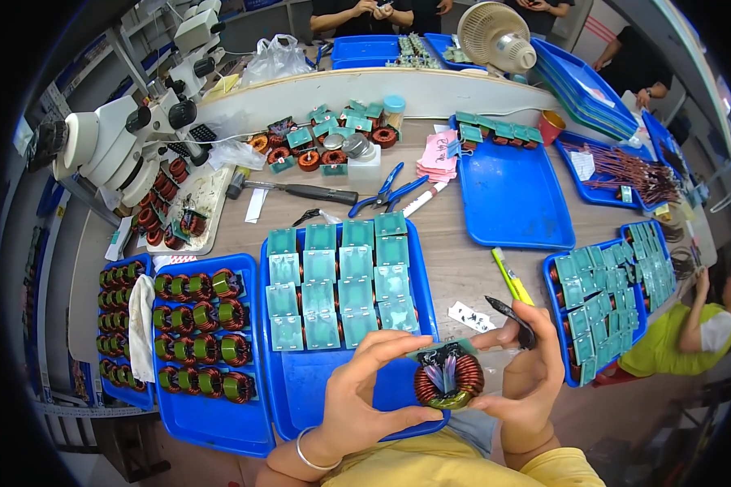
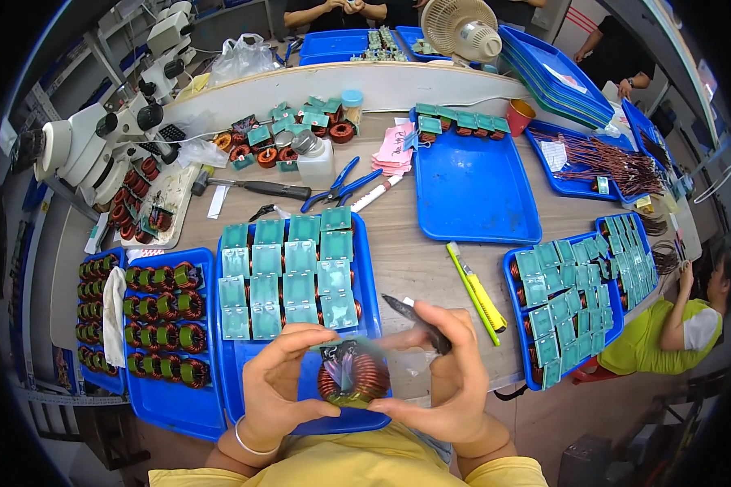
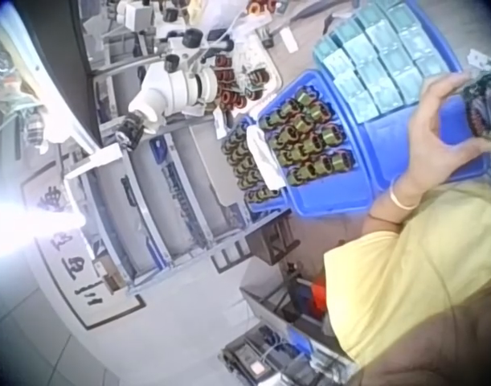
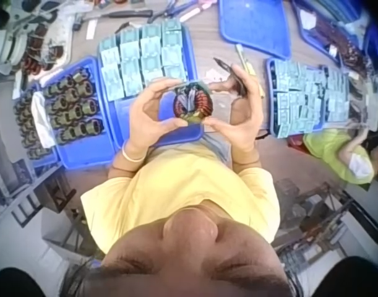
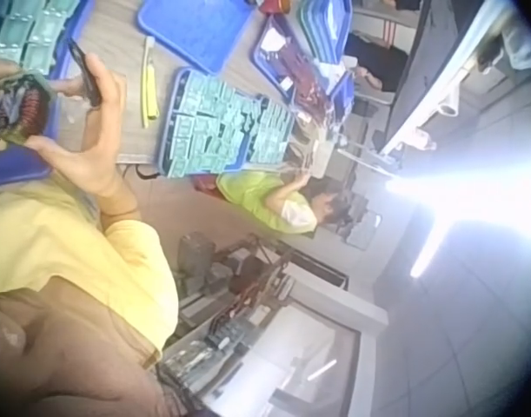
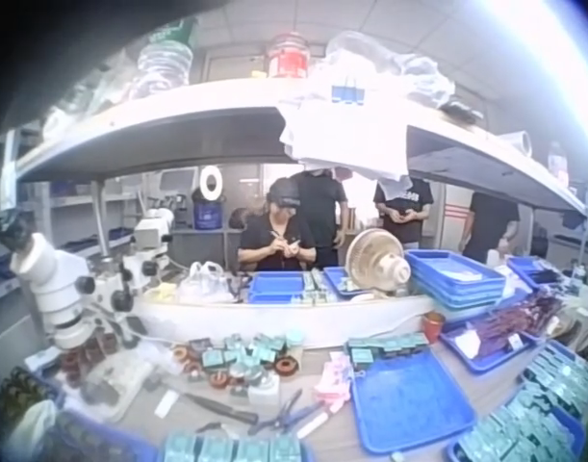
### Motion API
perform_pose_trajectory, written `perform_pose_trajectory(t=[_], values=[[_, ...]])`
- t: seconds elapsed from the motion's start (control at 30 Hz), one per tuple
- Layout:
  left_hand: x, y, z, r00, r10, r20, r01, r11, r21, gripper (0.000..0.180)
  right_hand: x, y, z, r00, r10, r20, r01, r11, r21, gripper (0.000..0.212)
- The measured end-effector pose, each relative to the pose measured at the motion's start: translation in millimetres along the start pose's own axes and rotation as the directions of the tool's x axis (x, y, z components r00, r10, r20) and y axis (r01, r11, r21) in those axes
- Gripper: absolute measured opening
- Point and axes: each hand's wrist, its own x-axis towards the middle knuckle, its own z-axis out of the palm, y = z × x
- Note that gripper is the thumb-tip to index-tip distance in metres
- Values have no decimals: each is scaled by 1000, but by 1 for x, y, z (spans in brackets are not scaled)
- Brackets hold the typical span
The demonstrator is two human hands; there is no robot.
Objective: Assembling toroidal inductors onto printed circuit boards at an assembly station.
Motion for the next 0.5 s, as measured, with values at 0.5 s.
perform_pose_trajectory(t=[0.5], values=[[3,11,1,991,-21,-131,40,988,147,20,0,6,5,983,162,-89,-135,959,250,95]])
